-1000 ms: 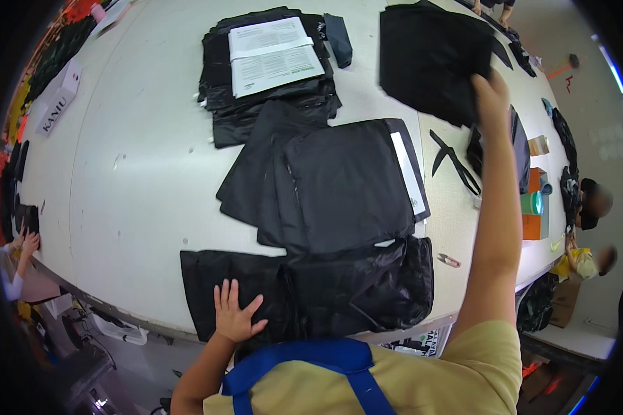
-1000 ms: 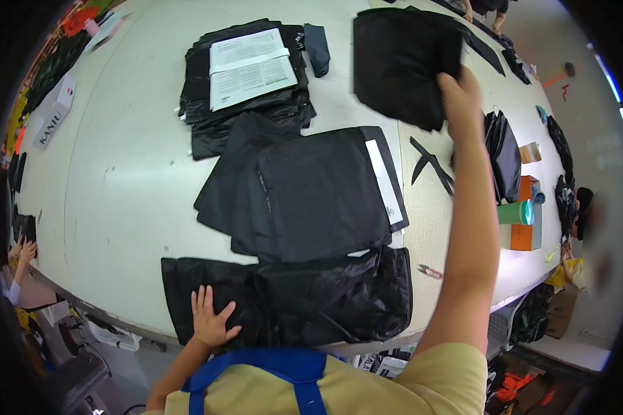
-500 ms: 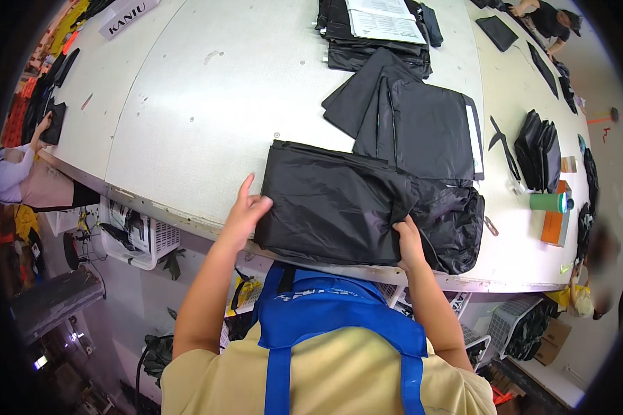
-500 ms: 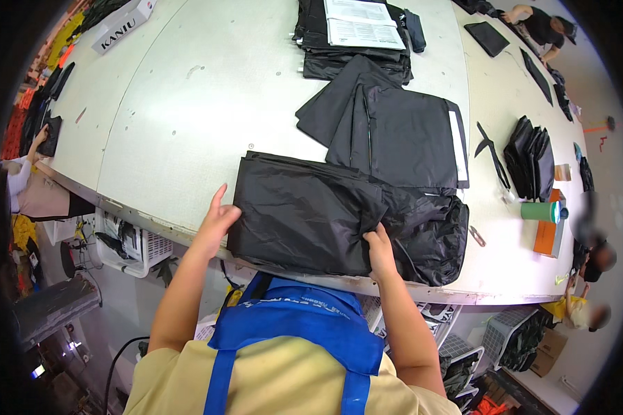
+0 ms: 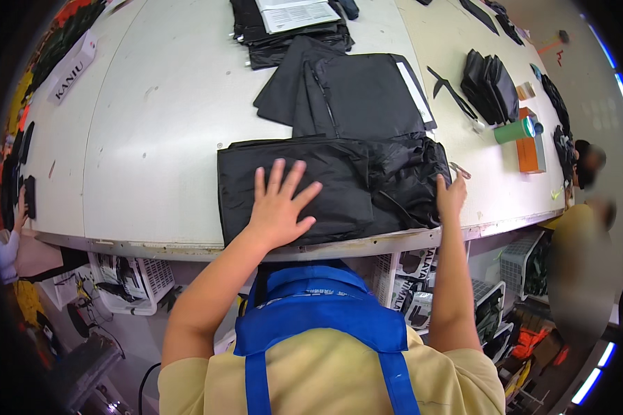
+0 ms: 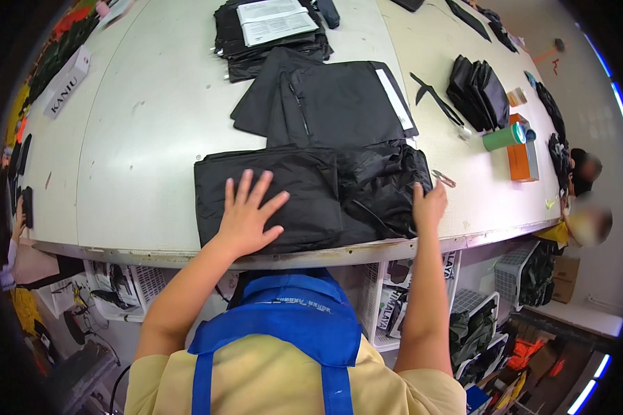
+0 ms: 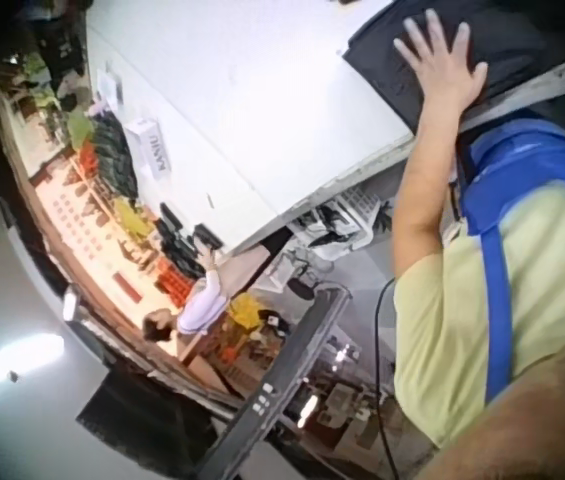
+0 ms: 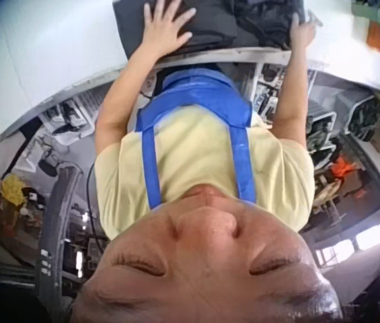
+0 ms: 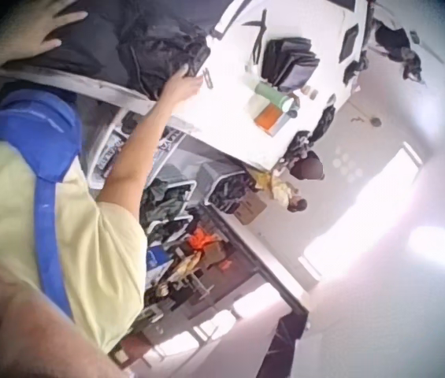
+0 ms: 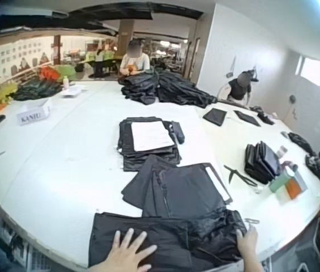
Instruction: The person trims loose threads and edges from black fabric pieces using a small blade. They repeatedly unfold, smooth, and fold the fabric on a white table, stacking finished pieces and placing some into a nearby basket.
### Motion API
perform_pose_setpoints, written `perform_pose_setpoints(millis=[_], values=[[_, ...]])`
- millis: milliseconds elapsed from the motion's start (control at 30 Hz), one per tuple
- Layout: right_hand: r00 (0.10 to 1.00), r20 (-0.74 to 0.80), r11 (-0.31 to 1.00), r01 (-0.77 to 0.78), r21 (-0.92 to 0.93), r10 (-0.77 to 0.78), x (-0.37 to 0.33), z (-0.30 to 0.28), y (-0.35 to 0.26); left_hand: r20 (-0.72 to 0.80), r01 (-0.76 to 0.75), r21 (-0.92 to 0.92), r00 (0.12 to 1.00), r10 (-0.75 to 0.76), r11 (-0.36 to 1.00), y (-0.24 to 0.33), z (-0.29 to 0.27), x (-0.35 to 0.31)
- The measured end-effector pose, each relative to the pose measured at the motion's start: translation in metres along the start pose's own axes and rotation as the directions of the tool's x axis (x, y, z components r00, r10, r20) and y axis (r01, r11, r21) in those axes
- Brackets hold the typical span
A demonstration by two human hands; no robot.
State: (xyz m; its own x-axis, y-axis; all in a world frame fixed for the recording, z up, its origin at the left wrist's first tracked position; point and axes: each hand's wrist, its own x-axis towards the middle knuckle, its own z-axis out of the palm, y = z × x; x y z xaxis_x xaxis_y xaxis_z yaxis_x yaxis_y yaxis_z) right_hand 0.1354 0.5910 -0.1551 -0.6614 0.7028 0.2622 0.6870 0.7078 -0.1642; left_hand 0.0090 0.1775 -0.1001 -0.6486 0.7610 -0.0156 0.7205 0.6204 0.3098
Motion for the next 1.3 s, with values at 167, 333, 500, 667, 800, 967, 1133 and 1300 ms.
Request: perform_pose_setpoints(millis=[167, 333, 500, 667, 800, 967, 1133, 1300], values=[[0.588, 0.789, 0.677, -0.655, 0.336, 0.177, 0.053, -0.007, 0.047, 0.113, -0.561, 0.001, 0.822, 0.558, 0.828, 0.025, 0.009, 0.076], [0.562, 0.806, 0.334, -0.735, 0.589, -0.185, 0.079, -0.085, 0.019, 0.409, -0.515, 0.048, 0.792, 0.454, 0.856, 0.028, 0.026, 0.098], [0.702, 0.463, 0.696, 0.065, 0.715, -0.541, 0.109, -0.210, -0.103, 0.414, -0.182, 0.103, 0.902, 0.124, 0.978, 0.084, 0.038, 0.146], [0.573, 0.341, 0.656, 0.535, 0.533, -0.745, -0.012, -0.204, -0.189, -0.294, -0.307, -0.399, 0.935, 0.197, 0.864, 0.059, 0.072, 0.163], [0.652, 0.208, 0.654, 0.575, 0.493, -0.729, -0.089, -0.163, -0.181, -0.123, -0.087, -0.536, 0.992, 0.024, 0.839, -0.056, 0.072, 0.055], [0.614, 0.347, 0.683, 0.474, 0.556, -0.709, -0.139, -0.107, -0.161, 0.344, 0.364, -0.929, 0.919, -0.194, 0.074, -0.004, -0.014, 0.003], [0.718, 0.229, 0.613, 0.332, 0.716, -0.657, -0.156, -0.103, -0.155, 0.153, 0.226, -0.651, 0.974, -0.166, 0.725, 0.015, -0.015, 0.001], [0.980, 0.047, 0.829, 0.137, 0.541, -0.193, -0.167, -0.106, -0.160, 0.032, 0.115, -0.436, 0.993, -0.112, 0.893, 0.014, -0.022, 0.013]])
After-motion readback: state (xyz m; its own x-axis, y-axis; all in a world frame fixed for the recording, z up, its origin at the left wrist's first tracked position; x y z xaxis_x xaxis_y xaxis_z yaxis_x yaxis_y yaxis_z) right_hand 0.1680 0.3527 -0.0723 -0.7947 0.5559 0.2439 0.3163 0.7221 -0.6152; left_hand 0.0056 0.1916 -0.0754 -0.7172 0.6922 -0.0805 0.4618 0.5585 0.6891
